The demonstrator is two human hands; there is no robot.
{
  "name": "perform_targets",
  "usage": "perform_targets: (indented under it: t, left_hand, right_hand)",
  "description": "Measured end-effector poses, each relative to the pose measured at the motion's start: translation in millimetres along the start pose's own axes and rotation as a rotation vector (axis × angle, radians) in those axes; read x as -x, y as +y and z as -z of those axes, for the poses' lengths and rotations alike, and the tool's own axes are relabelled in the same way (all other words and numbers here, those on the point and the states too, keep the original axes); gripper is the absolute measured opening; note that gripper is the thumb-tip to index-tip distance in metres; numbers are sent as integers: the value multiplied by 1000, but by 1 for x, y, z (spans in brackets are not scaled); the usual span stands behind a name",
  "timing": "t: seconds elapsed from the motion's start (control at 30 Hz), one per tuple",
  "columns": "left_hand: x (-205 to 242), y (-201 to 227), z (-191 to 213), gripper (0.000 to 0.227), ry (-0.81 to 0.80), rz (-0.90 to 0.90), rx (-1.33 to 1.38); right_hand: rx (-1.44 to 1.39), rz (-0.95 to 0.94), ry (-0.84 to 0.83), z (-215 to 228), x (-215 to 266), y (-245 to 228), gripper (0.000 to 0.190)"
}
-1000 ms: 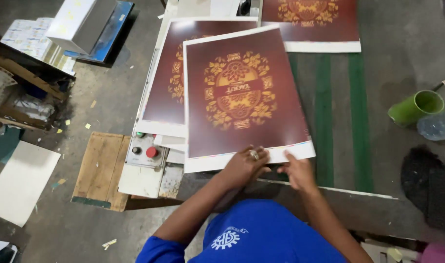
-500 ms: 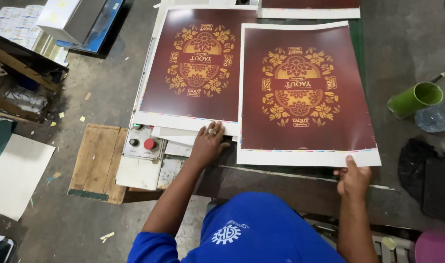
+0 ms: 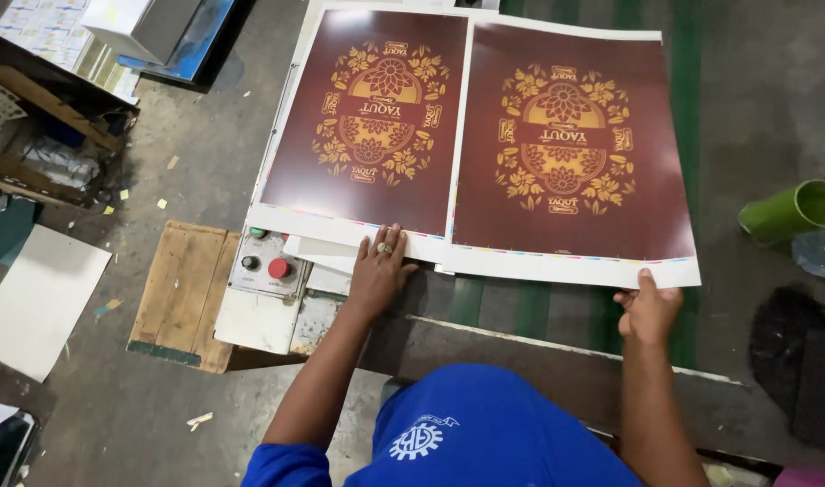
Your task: The person repeatedly picks up large printed sheets from a stack on a machine, flips them over, and places them onto a separate pile. The sheets feature a maroon background with a gold decorative design. The person also briefly handles a green cup near the end of the clip.
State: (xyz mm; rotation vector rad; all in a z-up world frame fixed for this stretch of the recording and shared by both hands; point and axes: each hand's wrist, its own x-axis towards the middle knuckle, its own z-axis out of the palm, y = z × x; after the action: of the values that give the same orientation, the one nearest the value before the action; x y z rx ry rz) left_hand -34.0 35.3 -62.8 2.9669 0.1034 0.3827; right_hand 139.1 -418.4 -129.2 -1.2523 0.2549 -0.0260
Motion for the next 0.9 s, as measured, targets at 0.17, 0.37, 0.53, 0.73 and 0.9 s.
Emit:
perform_targets:
  t: [0.17,0.37,0.53,0.73,0.9]
  left_hand:
    - [5,-6,3,59,-102,60,-10]
    - [5,3,14,71,-58,92,3]
    - [10,-16,6,67,-74,116,-46]
    - [5,-33,14,55,-65,57,-136]
    - [-12,-28,53,25,114,-46,-33]
  right_hand:
    - [129,24,-12,-5,-15,5,23]
    - [132,12,-50,-8,-15,7,27]
    - [46,-26,-12,-15,-33,5,30]
    - [-26,74,53,-29,-108,4,38]
    - [33,96,145,-59,-192,2,36]
